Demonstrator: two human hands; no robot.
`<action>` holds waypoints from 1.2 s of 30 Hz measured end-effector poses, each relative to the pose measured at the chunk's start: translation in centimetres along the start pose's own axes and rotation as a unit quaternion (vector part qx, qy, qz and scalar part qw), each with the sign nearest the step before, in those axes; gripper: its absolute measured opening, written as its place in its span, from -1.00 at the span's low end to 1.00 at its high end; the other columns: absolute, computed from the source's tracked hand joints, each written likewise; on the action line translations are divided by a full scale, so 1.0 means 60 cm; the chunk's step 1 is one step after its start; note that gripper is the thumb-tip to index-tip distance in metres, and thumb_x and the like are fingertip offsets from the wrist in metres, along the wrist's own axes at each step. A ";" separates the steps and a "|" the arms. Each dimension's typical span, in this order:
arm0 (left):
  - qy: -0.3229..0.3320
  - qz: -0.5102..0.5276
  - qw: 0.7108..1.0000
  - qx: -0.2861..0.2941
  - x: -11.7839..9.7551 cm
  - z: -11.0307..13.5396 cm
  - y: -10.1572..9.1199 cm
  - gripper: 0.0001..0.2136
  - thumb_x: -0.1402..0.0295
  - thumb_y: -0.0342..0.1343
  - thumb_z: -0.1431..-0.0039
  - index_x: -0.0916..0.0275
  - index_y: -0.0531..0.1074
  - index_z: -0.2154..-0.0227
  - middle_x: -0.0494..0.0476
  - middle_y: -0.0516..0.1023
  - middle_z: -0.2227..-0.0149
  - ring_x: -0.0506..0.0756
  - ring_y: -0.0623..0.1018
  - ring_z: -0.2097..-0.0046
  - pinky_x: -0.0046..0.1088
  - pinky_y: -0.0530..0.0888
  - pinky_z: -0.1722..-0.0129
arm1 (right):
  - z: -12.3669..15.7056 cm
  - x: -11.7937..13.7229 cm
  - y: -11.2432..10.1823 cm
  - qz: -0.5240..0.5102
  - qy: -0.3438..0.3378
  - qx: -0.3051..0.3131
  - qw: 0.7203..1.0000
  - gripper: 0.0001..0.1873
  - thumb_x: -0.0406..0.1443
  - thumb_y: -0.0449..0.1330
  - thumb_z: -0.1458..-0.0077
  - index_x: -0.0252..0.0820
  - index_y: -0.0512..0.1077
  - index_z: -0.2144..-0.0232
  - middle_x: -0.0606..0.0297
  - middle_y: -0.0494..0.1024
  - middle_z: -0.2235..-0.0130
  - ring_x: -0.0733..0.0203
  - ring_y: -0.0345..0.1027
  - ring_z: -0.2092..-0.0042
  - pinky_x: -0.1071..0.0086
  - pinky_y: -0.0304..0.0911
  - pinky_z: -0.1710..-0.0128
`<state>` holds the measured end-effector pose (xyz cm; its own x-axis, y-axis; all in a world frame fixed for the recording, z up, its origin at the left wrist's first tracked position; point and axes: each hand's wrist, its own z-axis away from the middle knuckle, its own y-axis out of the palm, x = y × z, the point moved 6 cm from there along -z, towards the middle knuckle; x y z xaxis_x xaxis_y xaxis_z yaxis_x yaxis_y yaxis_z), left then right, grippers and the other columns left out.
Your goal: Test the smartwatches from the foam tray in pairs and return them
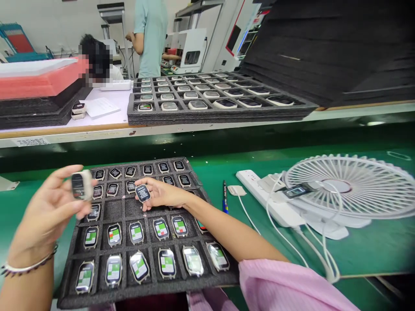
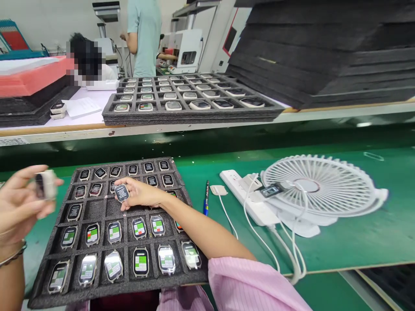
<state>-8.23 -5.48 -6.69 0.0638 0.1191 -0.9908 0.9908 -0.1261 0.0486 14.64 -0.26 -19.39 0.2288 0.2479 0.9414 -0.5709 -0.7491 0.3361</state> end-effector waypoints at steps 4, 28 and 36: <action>-0.116 0.010 0.993 0.012 0.074 -0.013 0.033 -0.46 0.18 0.44 0.02 0.19 0.39 0.00 0.14 0.62 0.21 0.12 0.66 0.34 -0.40 0.62 0.33 | -0.003 -0.018 0.015 0.120 0.017 -0.016 0.993 -0.45 -0.41 0.28 -0.05 -0.15 0.23 -0.07 0.41 0.41 0.26 0.25 0.48 0.33 0.33 0.42 0.26; 0.072 -0.617 0.754 0.212 0.154 -0.022 0.033 -0.42 -0.04 0.12 -0.24 0.22 0.40 -0.20 0.33 0.42 -0.07 0.35 0.34 -0.04 -0.03 0.33 -0.07 | 0.127 0.156 -0.036 0.660 -0.025 -0.155 0.735 -0.63 -0.26 0.22 -0.30 -0.20 0.42 -0.12 0.06 0.44 0.02 -0.08 0.41 0.06 0.13 0.30 0.01; 0.118 -0.605 0.717 0.326 0.160 -0.062 0.278 -0.67 0.18 0.19 -0.25 0.35 0.54 0.08 0.33 0.48 0.09 0.33 0.39 0.00 -0.13 0.35 -0.02 | 0.199 0.077 -0.103 0.725 0.206 -0.096 0.650 -0.65 -0.37 0.36 -0.09 -0.28 0.47 0.06 -0.01 0.46 0.03 -0.23 0.38 -0.02 0.05 0.31 0.04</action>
<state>9.33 -2.76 -14.93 -0.7012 0.6829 -0.2048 0.0761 -0.2140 -0.9739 28.66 -1.82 -17.48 -0.8673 -0.4612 0.1872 -0.0474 -0.2979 -0.9534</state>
